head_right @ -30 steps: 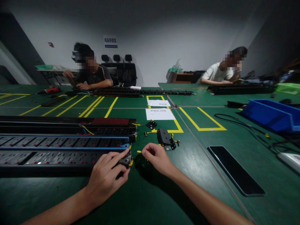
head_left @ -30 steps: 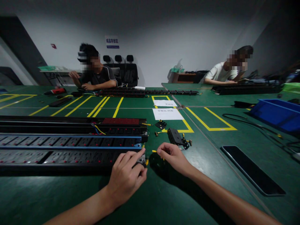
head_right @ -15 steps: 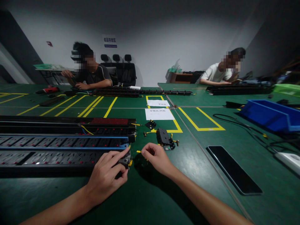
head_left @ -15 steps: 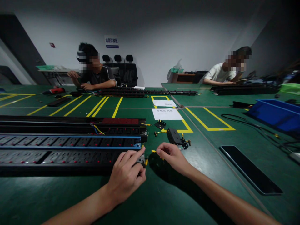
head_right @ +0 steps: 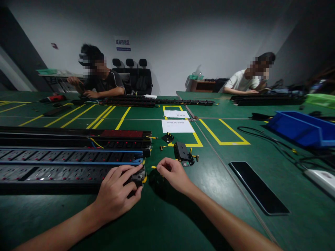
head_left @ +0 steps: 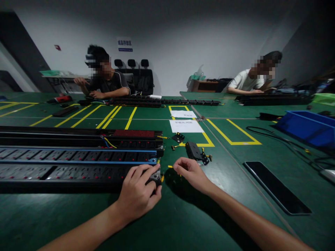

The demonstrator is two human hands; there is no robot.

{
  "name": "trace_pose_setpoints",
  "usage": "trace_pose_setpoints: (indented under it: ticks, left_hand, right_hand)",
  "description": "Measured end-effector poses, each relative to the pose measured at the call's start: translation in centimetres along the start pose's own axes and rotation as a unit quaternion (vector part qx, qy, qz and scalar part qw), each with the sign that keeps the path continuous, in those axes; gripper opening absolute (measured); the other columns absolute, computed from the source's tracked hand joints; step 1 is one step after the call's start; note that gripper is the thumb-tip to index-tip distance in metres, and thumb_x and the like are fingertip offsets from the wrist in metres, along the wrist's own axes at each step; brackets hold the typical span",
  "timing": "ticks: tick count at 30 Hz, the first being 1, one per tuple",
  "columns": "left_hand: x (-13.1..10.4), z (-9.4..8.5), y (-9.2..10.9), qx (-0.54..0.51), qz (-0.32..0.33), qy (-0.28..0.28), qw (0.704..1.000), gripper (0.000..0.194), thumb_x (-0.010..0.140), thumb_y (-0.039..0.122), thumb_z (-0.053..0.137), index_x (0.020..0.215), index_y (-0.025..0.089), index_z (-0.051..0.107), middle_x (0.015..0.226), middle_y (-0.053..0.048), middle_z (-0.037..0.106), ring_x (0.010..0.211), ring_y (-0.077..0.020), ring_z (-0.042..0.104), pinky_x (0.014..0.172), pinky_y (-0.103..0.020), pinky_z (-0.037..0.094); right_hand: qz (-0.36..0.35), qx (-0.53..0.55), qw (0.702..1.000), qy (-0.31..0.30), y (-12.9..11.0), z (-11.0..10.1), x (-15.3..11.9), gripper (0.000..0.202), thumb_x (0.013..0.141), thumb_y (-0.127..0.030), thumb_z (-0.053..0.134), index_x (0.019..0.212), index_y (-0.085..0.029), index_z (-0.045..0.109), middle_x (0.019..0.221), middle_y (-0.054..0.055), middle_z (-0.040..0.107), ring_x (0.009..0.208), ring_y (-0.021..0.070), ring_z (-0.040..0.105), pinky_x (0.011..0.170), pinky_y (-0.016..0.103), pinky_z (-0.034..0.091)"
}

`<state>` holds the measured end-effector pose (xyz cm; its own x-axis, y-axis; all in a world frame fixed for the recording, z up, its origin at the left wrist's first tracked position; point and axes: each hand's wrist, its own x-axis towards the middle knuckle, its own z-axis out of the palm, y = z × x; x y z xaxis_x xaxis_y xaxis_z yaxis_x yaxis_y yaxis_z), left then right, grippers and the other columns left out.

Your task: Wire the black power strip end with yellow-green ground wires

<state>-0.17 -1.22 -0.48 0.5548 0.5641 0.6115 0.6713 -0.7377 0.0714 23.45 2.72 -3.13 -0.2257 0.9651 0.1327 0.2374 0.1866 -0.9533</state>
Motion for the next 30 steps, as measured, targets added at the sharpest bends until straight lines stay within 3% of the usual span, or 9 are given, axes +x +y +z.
trace_pose_setpoints:
  ticks: [12, 21, 25, 30]
  left_hand:
    - [0.0, 0.4, 0.0, -0.032, -0.005, -0.005, 0.999, 0.013, 0.081, 0.014, 0.065, 0.068, 0.015, 0.063, 0.141, -0.009, 0.060, 0.120, -0.0294, 0.056, 0.095, -0.049, 0.046]
    - [0.2, -0.1, -1.1, -0.092, 0.030, -0.047, 0.994, 0.013, 0.078, 0.008, 0.061, 0.067, 0.015, 0.063, 0.136, -0.011, 0.062, 0.126, -0.0297, 0.053, 0.103, -0.048, 0.048]
    - [0.3, -0.4, -1.3, -0.099, 0.040, -0.050, 0.993, 0.015, 0.077, 0.007, 0.060, 0.066, 0.015, 0.062, 0.135, -0.012, 0.061, 0.126, -0.0297, 0.053, 0.104, -0.049, 0.048]
    - [0.4, -0.8, -1.3, -0.104, 0.040, -0.062, 0.992, 0.017, 0.079, 0.006, 0.057, 0.066, 0.015, 0.063, 0.132, -0.012, 0.062, 0.129, -0.0286, 0.051, 0.110, -0.049, 0.044]
  right_hand:
    - [-0.007, -0.012, 1.000, -0.004, 0.0, -0.1, 0.0, 0.023, 0.087, -0.038, 0.059, 0.076, -0.018, 0.060, 0.065, 0.000, 0.055, 0.059, 0.0134, 0.049, 0.056, 0.026, 0.038]
    - [-0.016, -0.036, 0.999, 0.001, -0.1, 0.0, 0.0, 0.023, 0.088, -0.037, 0.057, 0.075, -0.018, 0.060, 0.064, 0.000, 0.056, 0.059, 0.0136, 0.050, 0.055, 0.026, 0.037]
    - [-0.054, -0.125, 0.990, 0.017, -0.4, -0.1, -0.4, 0.020, 0.091, -0.031, 0.054, 0.077, -0.018, 0.061, 0.064, -0.001, 0.057, 0.059, 0.0134, 0.050, 0.056, 0.025, 0.035]
    - [-0.114, -0.265, 0.957, 0.023, -0.2, -0.5, -0.6, 0.013, 0.089, -0.019, 0.054, 0.078, -0.018, 0.060, 0.069, 0.000, 0.059, 0.061, 0.0135, 0.053, 0.058, 0.025, 0.035]
